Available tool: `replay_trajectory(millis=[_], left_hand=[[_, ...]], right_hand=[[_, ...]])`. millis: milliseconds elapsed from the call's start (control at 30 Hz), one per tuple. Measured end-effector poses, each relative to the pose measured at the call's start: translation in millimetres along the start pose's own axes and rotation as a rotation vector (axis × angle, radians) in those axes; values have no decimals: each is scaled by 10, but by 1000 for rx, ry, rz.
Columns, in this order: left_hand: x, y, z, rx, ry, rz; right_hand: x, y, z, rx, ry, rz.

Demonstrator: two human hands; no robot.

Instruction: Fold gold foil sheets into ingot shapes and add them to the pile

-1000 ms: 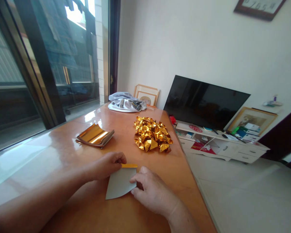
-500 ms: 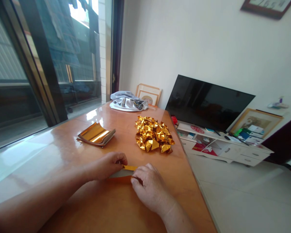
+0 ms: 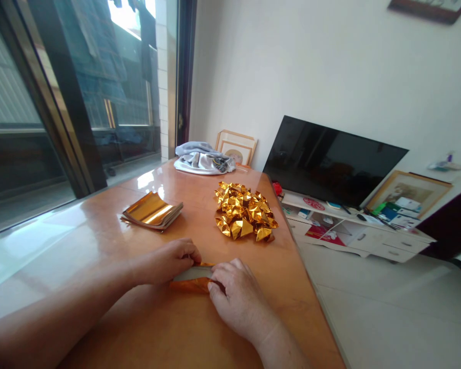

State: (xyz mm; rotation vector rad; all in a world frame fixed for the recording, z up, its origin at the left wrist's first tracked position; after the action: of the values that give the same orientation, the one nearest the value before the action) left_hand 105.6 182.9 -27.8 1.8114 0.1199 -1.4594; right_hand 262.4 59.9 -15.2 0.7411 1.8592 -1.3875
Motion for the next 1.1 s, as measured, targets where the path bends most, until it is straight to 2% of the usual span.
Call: replay_trajectory(millis=[167, 267, 333, 433, 700, 933, 1100], left_hand=[[-266, -5, 73, -94, 140, -1], [-380, 65, 149, -65, 40, 52], [-388, 112, 195, -44, -61, 85], [-355, 143, 225, -32, -117, 80], [-365, 243, 217, -21, -104, 6], [-366, 333, 338, -121, -77, -216], [-405, 335, 346, -115, -72, -235]], right_hand=[[-13, -7, -7, 12, -4, -3], [-12, 1, -13, 17, -10, -17], [-9, 17, -17, 23, -8, -32], [-2, 46, -21, 40, -1, -53], [5, 71, -41, 72, 20, -64], [22, 96, -63, 85, 43, -57], [31, 98, -68, 91, 46, -46]])
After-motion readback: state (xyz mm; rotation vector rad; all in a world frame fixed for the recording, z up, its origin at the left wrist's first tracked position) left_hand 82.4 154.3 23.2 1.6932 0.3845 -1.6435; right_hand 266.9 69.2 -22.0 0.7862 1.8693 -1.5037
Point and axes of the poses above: each hand's wrist, its own z-axis away from the middle knuckle, its own x-axis out of the palm, y = z × x, the point moved 4 cm from there along -z, towards the middle knuckle, and after that the axes turned 8 degrees about -z, right-handed, at the moved point
